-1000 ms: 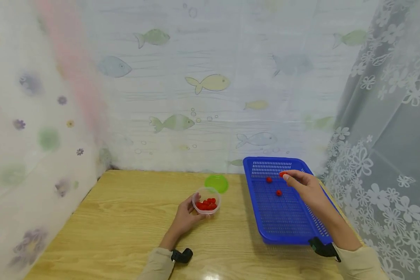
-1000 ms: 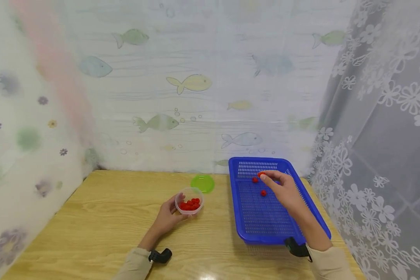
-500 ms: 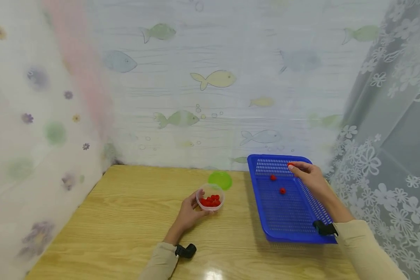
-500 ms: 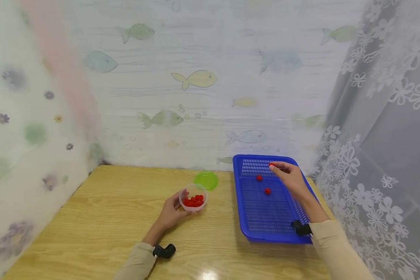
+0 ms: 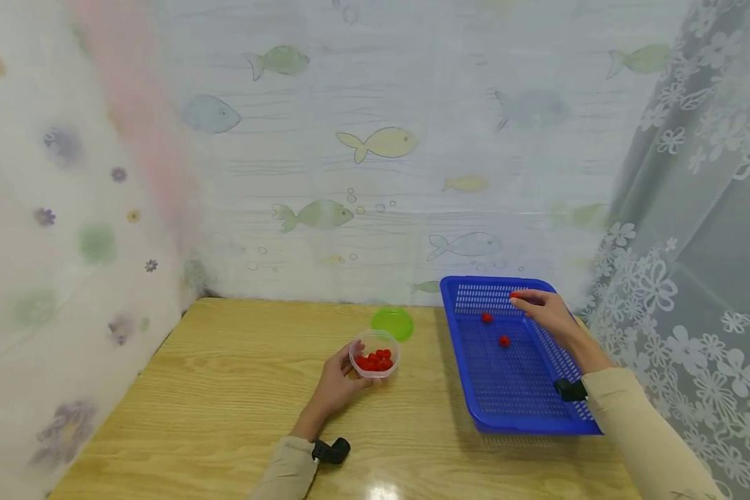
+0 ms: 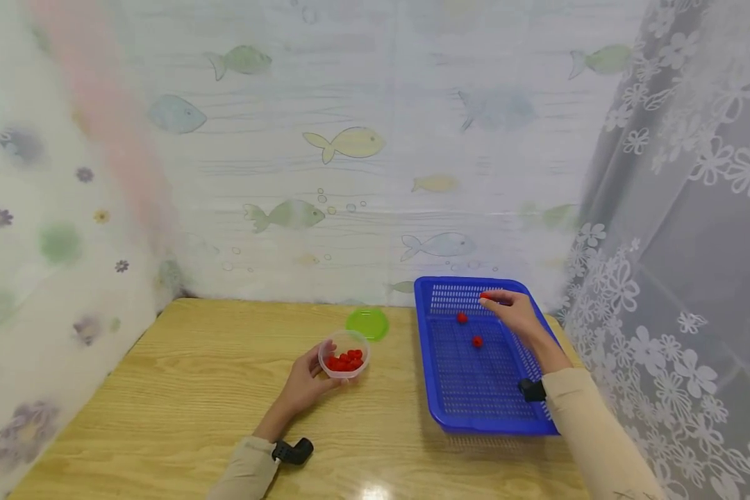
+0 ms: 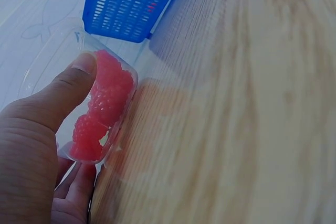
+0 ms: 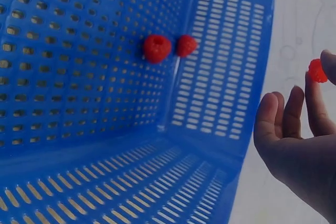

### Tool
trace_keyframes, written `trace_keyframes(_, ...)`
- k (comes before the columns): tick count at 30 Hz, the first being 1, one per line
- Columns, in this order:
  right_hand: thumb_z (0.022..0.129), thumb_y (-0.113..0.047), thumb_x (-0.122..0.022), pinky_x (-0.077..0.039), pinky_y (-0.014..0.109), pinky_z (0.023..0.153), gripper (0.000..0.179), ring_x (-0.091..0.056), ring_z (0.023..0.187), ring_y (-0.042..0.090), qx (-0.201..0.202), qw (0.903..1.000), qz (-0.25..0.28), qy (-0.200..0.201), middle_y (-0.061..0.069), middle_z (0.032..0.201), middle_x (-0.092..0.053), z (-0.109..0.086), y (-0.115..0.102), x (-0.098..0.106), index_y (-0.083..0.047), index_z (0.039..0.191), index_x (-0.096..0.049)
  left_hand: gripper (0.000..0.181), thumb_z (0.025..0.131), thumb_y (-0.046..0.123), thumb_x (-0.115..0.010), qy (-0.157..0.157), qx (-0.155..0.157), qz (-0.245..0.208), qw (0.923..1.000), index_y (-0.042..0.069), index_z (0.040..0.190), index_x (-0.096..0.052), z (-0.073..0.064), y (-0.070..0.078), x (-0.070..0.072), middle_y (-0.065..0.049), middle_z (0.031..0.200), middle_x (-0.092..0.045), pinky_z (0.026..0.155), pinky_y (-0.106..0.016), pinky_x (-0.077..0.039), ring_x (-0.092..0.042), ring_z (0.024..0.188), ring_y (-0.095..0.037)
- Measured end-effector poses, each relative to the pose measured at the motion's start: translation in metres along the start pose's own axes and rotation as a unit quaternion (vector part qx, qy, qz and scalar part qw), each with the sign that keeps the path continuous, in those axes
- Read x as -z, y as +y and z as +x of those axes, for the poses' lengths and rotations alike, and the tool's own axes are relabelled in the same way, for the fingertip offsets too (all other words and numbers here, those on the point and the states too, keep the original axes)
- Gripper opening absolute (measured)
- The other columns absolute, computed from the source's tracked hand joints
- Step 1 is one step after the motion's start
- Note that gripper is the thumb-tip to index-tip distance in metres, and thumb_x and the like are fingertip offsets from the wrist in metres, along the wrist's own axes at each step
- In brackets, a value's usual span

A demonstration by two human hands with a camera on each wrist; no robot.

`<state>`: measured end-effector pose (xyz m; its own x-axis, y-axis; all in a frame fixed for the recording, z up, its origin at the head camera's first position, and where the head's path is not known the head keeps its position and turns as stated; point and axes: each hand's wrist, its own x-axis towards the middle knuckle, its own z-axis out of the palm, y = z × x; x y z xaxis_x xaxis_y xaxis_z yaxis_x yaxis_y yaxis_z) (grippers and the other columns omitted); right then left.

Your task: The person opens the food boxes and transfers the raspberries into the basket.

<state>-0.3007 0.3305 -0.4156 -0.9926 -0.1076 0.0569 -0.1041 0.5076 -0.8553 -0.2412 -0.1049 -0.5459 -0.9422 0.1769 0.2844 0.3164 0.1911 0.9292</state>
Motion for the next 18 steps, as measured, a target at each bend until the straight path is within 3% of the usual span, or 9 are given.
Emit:
trace_keyframes(4, 0.105, -0.032, -0.058, -0.052, 0.016, 0.084, 0.056, -0.059, 0.11, 0.013, 0.001, 1.0, -0.004, 0.002, 0.03, 0.143, -0.051, 0.008, 0.011, -0.002, 0.01, 0.142, -0.052, 0.087, 0.08, 0.011, -0.088, -0.01, -0.008, 0.009, 0.9999, -0.006, 0.152, -0.041, 0.002, -0.006, 0.002, -0.024, 0.149, -0.051, 0.114, -0.048, -0.041, -0.049, 0.139, -0.037)
trace_keyframes(7, 0.104, -0.031, -0.061, -0.054, 0.028, 0.088, 0.054, -0.058, 0.112, 0.02, 0.003, 0.9999, -0.003, 0.01, 0.025, 0.137, -0.059, 0.014, 0.018, -0.004, 0.01, 0.138, -0.056, 0.087, 0.081, 0.012, -0.088, -0.015, -0.02, 0.012, 0.9996, -0.007, 0.152, -0.04, 0.002, -0.008, 0.002, -0.025, 0.149, -0.051, 0.113, -0.048, -0.042, -0.049, 0.139, -0.038)
trace_keyframes(10, 0.104, -0.028, -0.06, -0.054, 0.045, 0.098, 0.05, -0.058, 0.109, 0.015, 0.006, 0.9999, 0.003, 0.008, 0.015, 0.127, -0.065, 0.018, 0.024, -0.004, 0.011, 0.135, -0.058, 0.087, 0.081, 0.013, -0.088, -0.019, -0.02, 0.014, 0.9995, -0.006, 0.152, -0.04, 0.003, -0.01, 0.002, -0.025, 0.149, -0.051, 0.113, -0.047, -0.042, -0.048, 0.139, -0.038)
trace_keyframes(12, 0.104, -0.029, -0.061, -0.05, 0.054, 0.103, 0.051, -0.058, 0.107, 0.01, 0.004, 0.9999, 0.013, 0.005, 0.015, 0.127, -0.066, 0.019, 0.026, -0.006, 0.012, 0.134, -0.058, 0.088, 0.081, 0.014, -0.088, -0.021, -0.014, 0.015, 0.9996, -0.005, 0.152, -0.041, 0.004, -0.011, 0.002, -0.024, 0.149, -0.051, 0.114, -0.046, -0.041, -0.048, 0.14, -0.037)
trace_keyframes(18, 0.106, -0.036, -0.056, -0.044, 0.057, 0.111, 0.062, -0.054, 0.109, -0.001, -0.004, 0.9996, 0.028, -0.005, 0.031, 0.149, -0.047, 0.018, 0.019, -0.009, 0.011, 0.145, -0.048, 0.089, 0.079, 0.013, -0.089, -0.015, 0.003, 0.004, 0.9999, -0.003, 0.153, -0.041, 0.003, -0.009, 0.003, -0.021, 0.15, -0.051, 0.116, -0.046, -0.04, -0.049, 0.14, -0.034)
